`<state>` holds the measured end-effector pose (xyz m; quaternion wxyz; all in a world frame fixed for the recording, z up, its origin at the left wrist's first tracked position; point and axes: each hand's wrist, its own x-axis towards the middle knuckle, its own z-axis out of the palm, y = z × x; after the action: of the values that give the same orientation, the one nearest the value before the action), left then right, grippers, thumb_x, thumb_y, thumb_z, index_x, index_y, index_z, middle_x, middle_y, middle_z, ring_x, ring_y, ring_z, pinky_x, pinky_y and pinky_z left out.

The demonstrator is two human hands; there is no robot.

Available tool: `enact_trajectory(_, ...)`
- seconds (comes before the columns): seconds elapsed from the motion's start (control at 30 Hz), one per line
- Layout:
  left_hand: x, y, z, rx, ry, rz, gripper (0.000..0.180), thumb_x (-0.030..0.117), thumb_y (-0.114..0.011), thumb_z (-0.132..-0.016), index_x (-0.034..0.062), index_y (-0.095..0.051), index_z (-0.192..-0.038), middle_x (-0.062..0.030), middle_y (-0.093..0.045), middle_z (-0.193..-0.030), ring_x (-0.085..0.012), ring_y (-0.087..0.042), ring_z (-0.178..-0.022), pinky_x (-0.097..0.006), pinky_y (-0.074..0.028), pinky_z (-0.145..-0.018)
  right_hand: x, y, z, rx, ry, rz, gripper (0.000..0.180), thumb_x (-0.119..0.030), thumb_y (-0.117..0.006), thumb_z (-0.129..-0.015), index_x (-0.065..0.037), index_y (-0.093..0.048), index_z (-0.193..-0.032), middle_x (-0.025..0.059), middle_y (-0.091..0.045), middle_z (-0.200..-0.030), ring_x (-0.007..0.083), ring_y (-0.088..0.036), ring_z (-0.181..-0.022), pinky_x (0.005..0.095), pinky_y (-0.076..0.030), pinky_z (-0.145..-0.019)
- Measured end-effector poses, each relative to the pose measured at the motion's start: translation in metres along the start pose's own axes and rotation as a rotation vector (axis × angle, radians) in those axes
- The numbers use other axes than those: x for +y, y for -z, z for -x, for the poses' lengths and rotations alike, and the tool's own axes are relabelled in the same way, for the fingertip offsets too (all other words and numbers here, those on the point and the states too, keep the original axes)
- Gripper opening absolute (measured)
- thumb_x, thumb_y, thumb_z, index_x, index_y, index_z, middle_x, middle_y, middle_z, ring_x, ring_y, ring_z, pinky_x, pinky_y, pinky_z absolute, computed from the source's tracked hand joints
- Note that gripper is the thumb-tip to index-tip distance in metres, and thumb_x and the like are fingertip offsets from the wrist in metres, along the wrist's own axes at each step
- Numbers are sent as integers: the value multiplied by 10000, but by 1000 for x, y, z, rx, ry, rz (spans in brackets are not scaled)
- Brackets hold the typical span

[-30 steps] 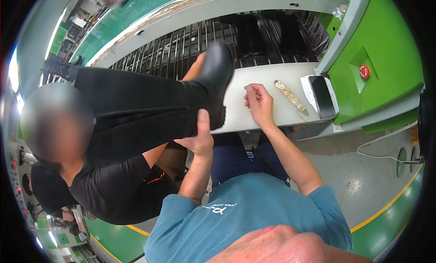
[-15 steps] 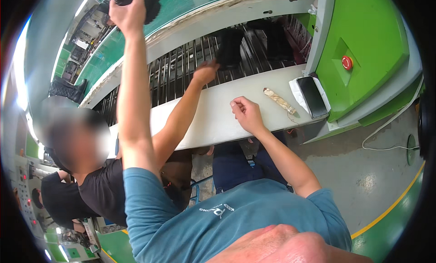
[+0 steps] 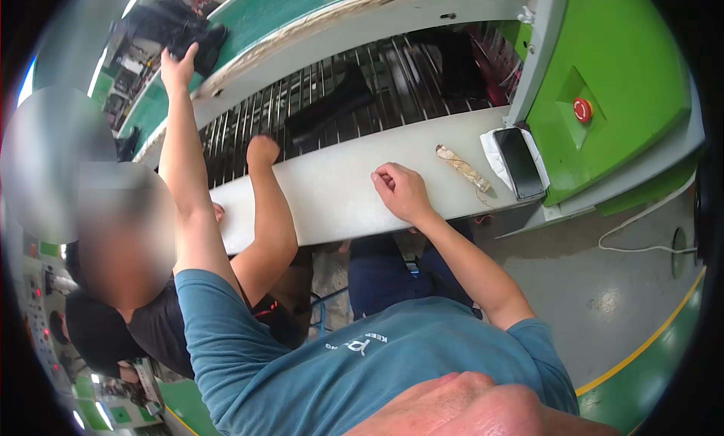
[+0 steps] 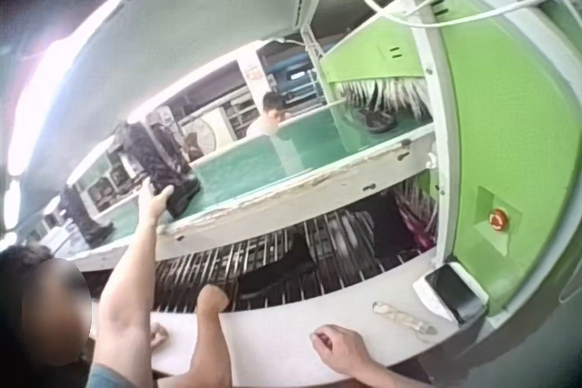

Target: Inspecting and placing boots onto a conveyor line in a factory.

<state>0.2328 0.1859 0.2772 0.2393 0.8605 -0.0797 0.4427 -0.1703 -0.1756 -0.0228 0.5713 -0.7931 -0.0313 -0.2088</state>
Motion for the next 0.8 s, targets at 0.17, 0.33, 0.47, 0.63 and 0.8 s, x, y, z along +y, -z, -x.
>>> enact_trajectory(0.17, 56, -6, 52, 446, -227, -307, 898, 563, -827, -748, -30, -567, -1371, -271, -664, -1266, -439, -624, -1211, -473, -478, -1076, 8, -2, 2, -12, -57, 66, 144, -179, -698, -948, -35, -699, -935, 118, -723, -823, 237, -714, -686, 350, -558, -651)
enact_trajectory(0.33, 277, -63, 179, 311, -256, 407, 325, 162, -724, -901, 34, -692, -1198, -155, -734, -1138, -325, -701, -954, -381, -552, -876, 13, -2, 3, 8, -50, 76, 144, -156, -706, -951, -12, -700, -951, 114, -714, -807, 211, -698, -666, 324, -549, -635)
enact_trajectory(0.47, 290, -47, 261, 236, -261, 548, 174, 80, -682, -853, 100, -707, -1025, -92, -723, -1060, -287, -696, -903, -369, -546, -773, 4, -13, -2, -19, -230, -317, 156, -142, -676, -1006, 11, -705, -1005, 56, -688, -770, 111, -643, -651, 256, -520, -606)
enact_trajectory(0.63, 278, -71, 364, 128, -341, 704, 152, 36, -700, -771, 103, -693, -907, -48, -714, -908, -291, -692, -851, -408, -559, -736, -9, 46, -18, 97, -122, -163, 134, -112, -696, -1002, 16, -706, -1039, 31, -680, -800, 65, -617, -661, 223, -500, -602)
enact_trajectory(0.8, 241, -91, 438, -354, -230, 641, 152, 66, -708, -821, 96, -719, -969, -54, -724, -918, -283, -705, -861, -407, -571, -731, -92, 107, -138, 221, 430, 11, 104, -91, -690, -1001, 7, -709, -1033, 16, -697, -820, 67, -629, -690, 229, -518, -641)
